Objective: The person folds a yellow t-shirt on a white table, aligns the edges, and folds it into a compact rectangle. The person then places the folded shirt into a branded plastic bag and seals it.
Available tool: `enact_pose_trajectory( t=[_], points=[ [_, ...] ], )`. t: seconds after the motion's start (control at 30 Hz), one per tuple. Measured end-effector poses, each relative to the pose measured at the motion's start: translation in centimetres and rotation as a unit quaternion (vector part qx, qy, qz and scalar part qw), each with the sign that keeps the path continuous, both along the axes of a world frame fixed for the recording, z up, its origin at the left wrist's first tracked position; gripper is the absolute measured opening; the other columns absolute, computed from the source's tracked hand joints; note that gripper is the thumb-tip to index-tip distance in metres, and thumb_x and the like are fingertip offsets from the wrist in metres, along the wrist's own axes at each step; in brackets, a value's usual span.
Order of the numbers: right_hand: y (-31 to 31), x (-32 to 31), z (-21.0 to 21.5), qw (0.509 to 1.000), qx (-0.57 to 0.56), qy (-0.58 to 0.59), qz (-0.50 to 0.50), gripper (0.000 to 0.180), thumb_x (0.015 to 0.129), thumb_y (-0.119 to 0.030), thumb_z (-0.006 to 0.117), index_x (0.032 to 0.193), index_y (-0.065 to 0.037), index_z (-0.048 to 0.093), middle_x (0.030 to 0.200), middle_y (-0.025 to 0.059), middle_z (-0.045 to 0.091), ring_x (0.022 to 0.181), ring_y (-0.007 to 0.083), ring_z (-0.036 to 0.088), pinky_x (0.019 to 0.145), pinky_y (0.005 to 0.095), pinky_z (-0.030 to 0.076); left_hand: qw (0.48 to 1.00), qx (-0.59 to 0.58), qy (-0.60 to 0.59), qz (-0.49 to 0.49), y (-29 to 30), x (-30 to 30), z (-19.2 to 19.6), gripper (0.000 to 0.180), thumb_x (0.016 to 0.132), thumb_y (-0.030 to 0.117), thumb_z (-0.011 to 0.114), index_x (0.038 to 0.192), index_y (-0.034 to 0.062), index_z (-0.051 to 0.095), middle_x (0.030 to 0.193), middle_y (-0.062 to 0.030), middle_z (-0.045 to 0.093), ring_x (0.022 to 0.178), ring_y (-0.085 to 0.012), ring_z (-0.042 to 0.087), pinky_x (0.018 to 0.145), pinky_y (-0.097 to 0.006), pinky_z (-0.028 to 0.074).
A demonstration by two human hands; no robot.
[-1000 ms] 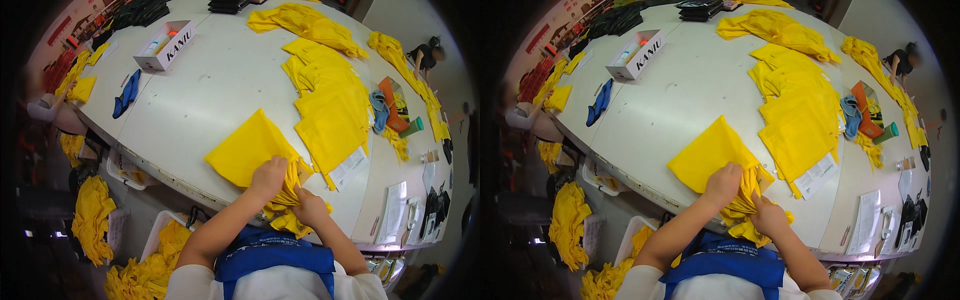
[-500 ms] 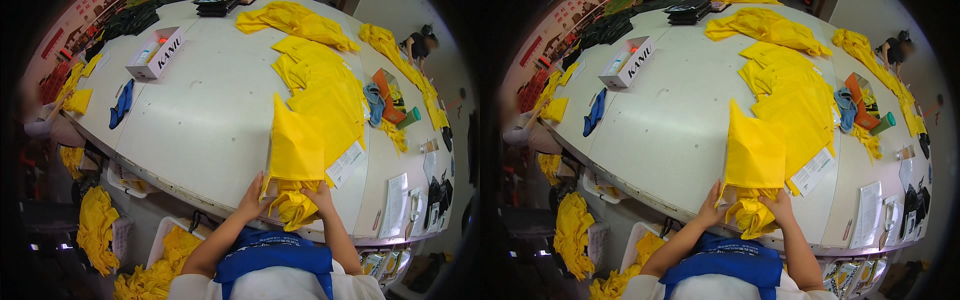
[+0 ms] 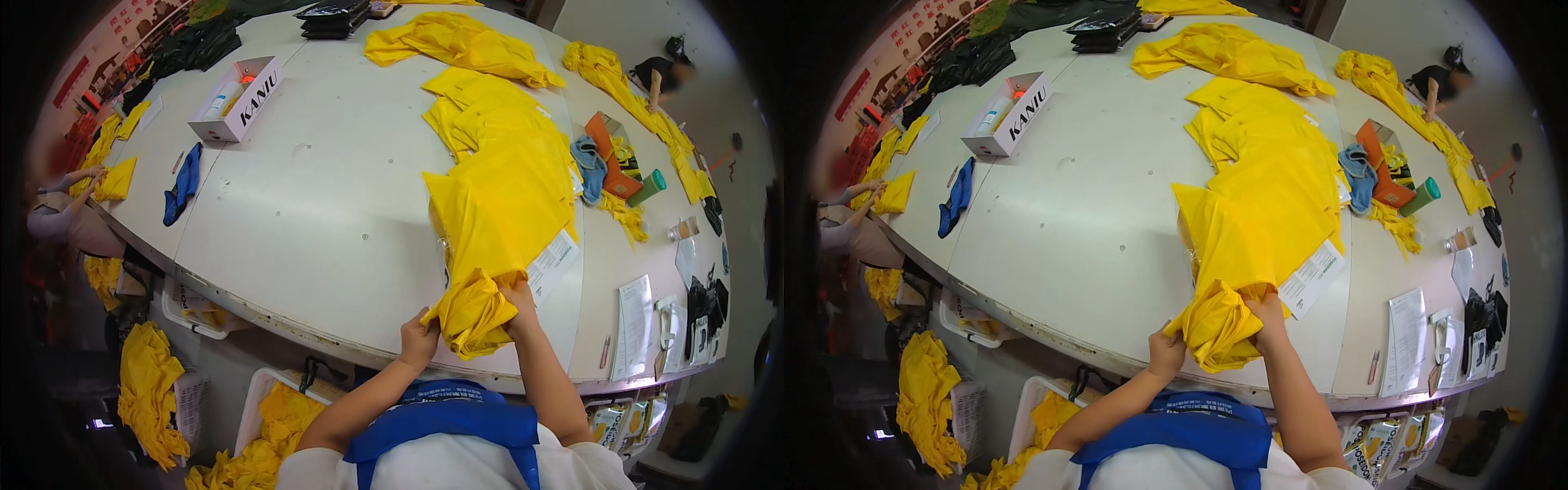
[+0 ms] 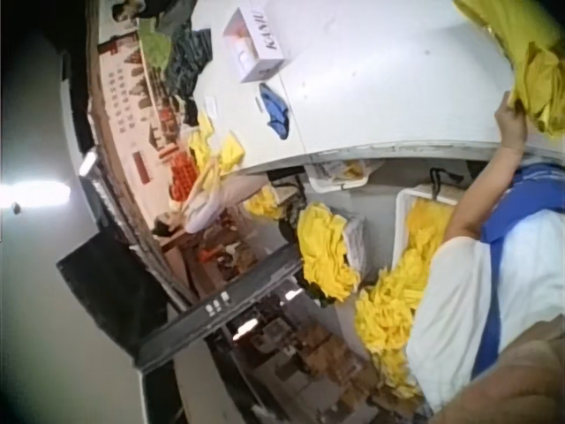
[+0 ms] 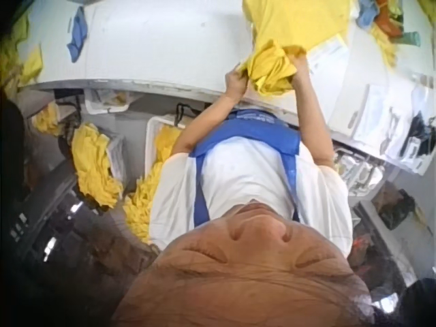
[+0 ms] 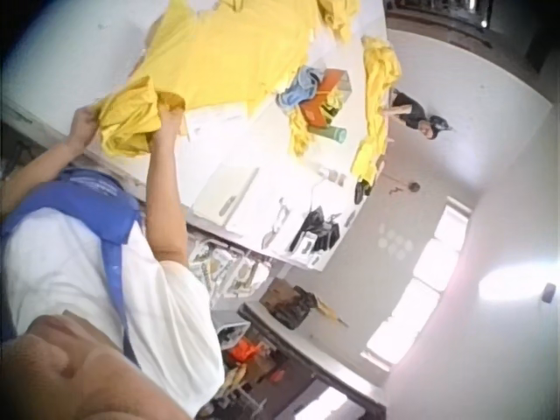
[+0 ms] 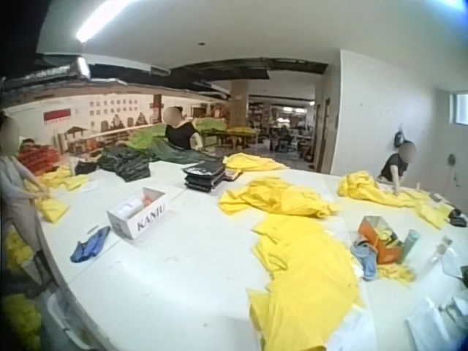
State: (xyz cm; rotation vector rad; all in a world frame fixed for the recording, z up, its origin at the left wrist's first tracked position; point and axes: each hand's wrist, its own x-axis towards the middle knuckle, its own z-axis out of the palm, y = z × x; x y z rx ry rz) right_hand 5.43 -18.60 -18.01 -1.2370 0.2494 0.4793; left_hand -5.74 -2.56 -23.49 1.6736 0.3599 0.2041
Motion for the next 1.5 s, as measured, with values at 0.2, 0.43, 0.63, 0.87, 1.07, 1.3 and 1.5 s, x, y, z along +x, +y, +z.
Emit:
enact_pose_trajectory(
  t=[0.2,0.43,0.63,0.87,1.07,1.3,1.5],
  points=[
    [0.1,-0.5,-3.7,0.942,-0.301,-0.122,0.085,0.037,0.077,-0.002,0.065,0.114,0.003,0.061,0.11,0.0116,0.066,0.096,0.0226,0.064,0.083,0.0304,0.05,0.999,-0.039,-0.019,-0.027,1.4,-1.4,-0.4,0.018,0.086,0.013,0.063,0.101,0.0018,0.059,0.084,-0.0088,0.063,0.073,-0.0125,0.057,0.067,-0.026,0.047],
    [-0.5,-1.2,-4.4,0.915,-0.329,-0.146,0.181,0.043,0.088,-0.026,0.056,0.123,0.0,0.053,0.123,0.0194,0.059,0.115,0.0331,0.055,0.092,0.0359,0.044,0.743,-0.629,0.147,-0.175,5.6,-1.2,-2.2,0.082,0.088,0.071,0.036,0.146,0.0136,0.03,0.142,-0.0082,0.043,0.124,-0.0244,0.048,0.1,-0.038,0.042],
    [0.7,-1.6,-4.1,0.758,-0.514,-0.366,0.165,0.044,0.089,-0.029,0.053,0.127,-0.007,0.054,0.125,0.0162,0.057,0.117,0.0366,0.051,0.097,0.0402,0.041,0.762,-0.595,0.126,-0.223,1.9,0.0,-1.9,0.085,0.086,0.07,0.039,0.146,0.0111,0.027,0.146,-0.0086,0.037,0.132,-0.0224,0.04,0.106,-0.038,0.037],
    [4.2,-4.4,-3.4,0.696,-0.487,-0.46,0.258,0.046,0.089,-0.038,0.051,0.129,-0.015,0.054,0.141,0.0137,0.044,0.132,0.0352,0.035,0.11,0.0497,0.024,0.729,-0.629,0.176,-0.207,1.7,-1.5,-5.1,0.087,0.08,0.059,0.063,0.142,0.0088,0.03,0.139,-0.0121,0.044,0.124,-0.0261,0.048,0.105,-0.041,0.04],
    [7.0,-0.6,-5.7,0.707,-0.505,-0.41,0.279,0.044,0.089,-0.039,0.051,0.126,-0.015,0.057,0.142,0.014,0.042,0.133,0.0346,0.034,0.11,0.0491,0.025,0.697,-0.657,0.17,-0.233,2.6,-2.9,-5.1,0.071,0.083,0.037,0.07,0.137,0.0042,0.037,0.13,-0.0145,0.052,0.115,-0.0266,0.056,0.1,-0.038,0.045],
    [9.2,-3.0,-6.8,0.7,-0.488,-0.43,0.295,0.044,0.089,-0.039,0.051,0.125,-0.015,0.058,0.142,0.014,0.042,0.132,0.0346,0.035,0.11,0.0491,0.025,0.77,-0.59,0.186,-0.157,4.5,-4.3,-3.2,0.063,0.086,0.023,0.066,0.138,0.0047,0.036,0.129,-0.0112,0.051,0.115,-0.0225,0.053,0.098,-0.034,0.044],
    [9.1,1.3,-5.7,0.704,-0.469,-0.397,0.357,0.044,0.089,-0.04,0.051,0.124,-0.014,0.058,0.142,0.014,0.042,0.132,0.0346,0.035,0.109,0.0491,0.025,0.879,-0.373,0.234,-0.181,4.6,-3.7,-2.3,0.067,0.078,-0.001,0.054,0.141,0.002,0.031,0.131,-0.0132,0.049,0.12,-0.024,0.049,0.1,-0.032,0.04]
  ],
)
